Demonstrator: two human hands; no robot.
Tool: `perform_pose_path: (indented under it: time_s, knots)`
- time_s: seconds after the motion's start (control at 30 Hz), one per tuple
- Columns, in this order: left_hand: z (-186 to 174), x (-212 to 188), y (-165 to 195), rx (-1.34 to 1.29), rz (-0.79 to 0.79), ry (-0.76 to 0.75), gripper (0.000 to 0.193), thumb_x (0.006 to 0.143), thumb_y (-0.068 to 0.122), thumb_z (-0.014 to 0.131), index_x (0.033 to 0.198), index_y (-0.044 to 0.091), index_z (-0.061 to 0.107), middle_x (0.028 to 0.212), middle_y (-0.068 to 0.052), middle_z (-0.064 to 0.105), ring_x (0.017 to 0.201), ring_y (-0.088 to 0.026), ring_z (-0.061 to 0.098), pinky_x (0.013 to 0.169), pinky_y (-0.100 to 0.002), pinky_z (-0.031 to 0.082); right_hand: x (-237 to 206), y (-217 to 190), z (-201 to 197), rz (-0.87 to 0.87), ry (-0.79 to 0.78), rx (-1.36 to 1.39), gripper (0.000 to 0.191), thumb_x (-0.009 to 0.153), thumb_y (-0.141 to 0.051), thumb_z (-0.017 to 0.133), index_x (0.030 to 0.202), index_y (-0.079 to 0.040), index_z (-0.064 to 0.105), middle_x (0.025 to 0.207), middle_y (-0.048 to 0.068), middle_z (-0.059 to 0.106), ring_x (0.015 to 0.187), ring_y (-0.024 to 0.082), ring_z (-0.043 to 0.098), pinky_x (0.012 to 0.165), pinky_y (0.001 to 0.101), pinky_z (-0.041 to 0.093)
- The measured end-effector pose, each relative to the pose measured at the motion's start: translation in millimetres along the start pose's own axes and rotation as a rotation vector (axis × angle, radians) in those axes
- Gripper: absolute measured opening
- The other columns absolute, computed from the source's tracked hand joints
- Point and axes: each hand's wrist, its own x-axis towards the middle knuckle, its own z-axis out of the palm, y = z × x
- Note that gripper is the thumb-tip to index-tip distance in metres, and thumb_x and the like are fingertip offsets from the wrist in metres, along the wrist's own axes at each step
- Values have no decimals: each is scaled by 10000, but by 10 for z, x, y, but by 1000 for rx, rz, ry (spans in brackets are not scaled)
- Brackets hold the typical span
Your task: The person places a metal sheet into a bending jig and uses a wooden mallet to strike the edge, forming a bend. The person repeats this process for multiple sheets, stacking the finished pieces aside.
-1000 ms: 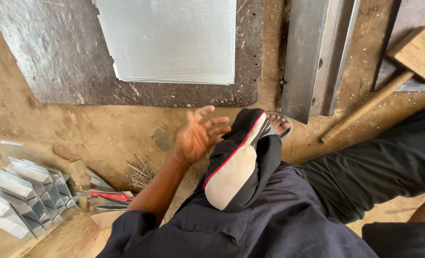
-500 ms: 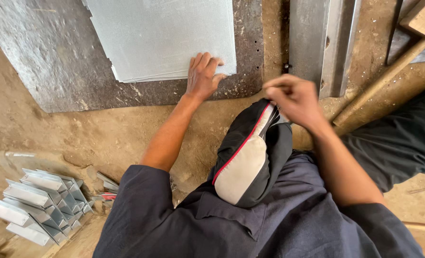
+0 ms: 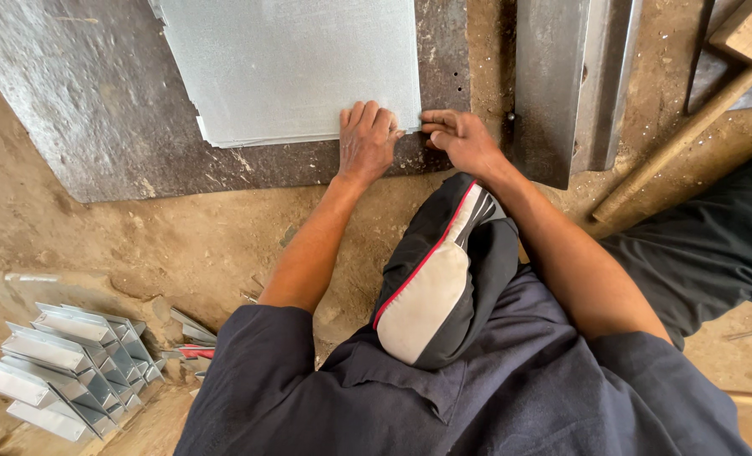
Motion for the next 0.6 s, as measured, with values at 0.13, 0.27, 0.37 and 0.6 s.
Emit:
perform_pose_path:
  time_s: [0.13,0.27,0.37,0.6]
  knots:
    - [21,-4,37,33,15,34,275,855,192,807,893,112,547,883,-55,473,847,-252,475,784,-441,359,41,3,48,78,34,167,457,925,-22,534,1374,68,541,1306,173,658,1135,186,653,979,288,533]
    - [25,-3,78,74,50,47,256,867,189,785,921,96,553,896,-68,487,874,-264,491,801,-446,372,82,-138,81,59,129,299,377,1005,-120,569,1307,106,590,1250,165,674,1131,194,658,973,305,554]
    - [23,25,83,97,47,41,237,868,164,773,931,88,558,911,-78,502,896,-270,503,807,-443,378,163,-247,120,84,140,195,379,1003,-152,605,1294,90,613,1220,132,694,1086,188,645,966,296,535]
    - [27,8,67,71,13,47,243,856,184,782,920,98,564,915,-78,501,893,-280,495,798,-447,368,210,-244,143,110,165,223,357,986,-142,588,1265,77,628,1154,109,697,1063,172,658,923,297,544]
